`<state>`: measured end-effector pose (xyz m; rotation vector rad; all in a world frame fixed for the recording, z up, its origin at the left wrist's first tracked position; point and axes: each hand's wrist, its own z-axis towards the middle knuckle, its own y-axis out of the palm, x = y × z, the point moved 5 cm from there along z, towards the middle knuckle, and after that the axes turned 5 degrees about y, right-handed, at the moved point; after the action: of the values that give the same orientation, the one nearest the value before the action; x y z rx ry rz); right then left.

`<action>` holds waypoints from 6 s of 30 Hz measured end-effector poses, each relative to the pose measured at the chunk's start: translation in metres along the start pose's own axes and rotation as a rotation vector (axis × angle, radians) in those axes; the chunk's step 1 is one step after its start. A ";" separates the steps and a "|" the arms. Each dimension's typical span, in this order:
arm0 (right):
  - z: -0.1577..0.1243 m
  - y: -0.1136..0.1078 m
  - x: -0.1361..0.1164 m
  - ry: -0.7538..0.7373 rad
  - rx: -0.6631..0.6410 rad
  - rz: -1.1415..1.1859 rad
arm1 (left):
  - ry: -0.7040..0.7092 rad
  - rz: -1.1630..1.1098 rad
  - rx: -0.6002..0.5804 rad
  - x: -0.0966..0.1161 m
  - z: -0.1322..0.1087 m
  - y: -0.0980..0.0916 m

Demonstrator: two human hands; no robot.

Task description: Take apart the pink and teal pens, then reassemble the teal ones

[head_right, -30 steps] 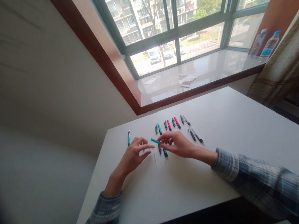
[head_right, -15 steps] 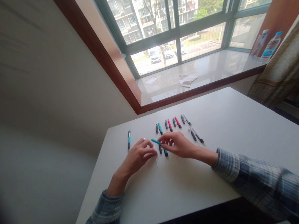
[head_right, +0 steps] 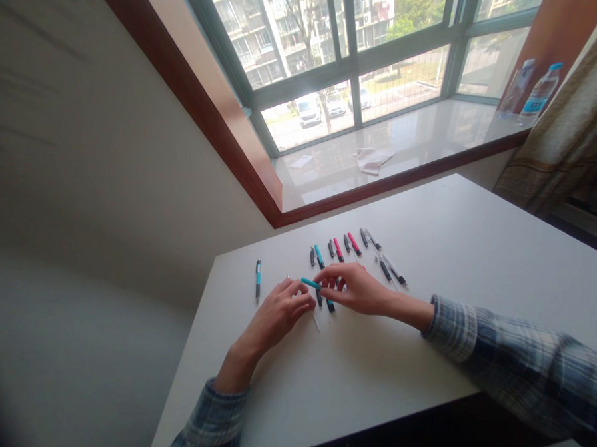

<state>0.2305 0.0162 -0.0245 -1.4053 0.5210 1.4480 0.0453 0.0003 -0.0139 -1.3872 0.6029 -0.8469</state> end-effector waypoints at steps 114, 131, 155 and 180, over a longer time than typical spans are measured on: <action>0.000 -0.009 -0.004 0.123 0.142 0.675 | -0.545 -1.179 0.575 0.056 0.053 0.031; -0.004 0.001 -0.018 0.102 0.024 0.749 | -0.628 -1.356 0.788 0.062 0.049 0.032; 0.006 -0.056 -0.012 -0.005 0.318 0.387 | -0.544 -1.217 0.696 0.055 0.032 0.037; 0.003 -0.056 -0.030 -0.101 0.181 0.171 | -0.546 -1.189 0.685 0.054 0.033 0.037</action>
<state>0.2712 0.0304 0.0225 -1.1614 0.7024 1.5572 0.1091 -0.0243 -0.0402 -1.1574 -0.9816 -1.3285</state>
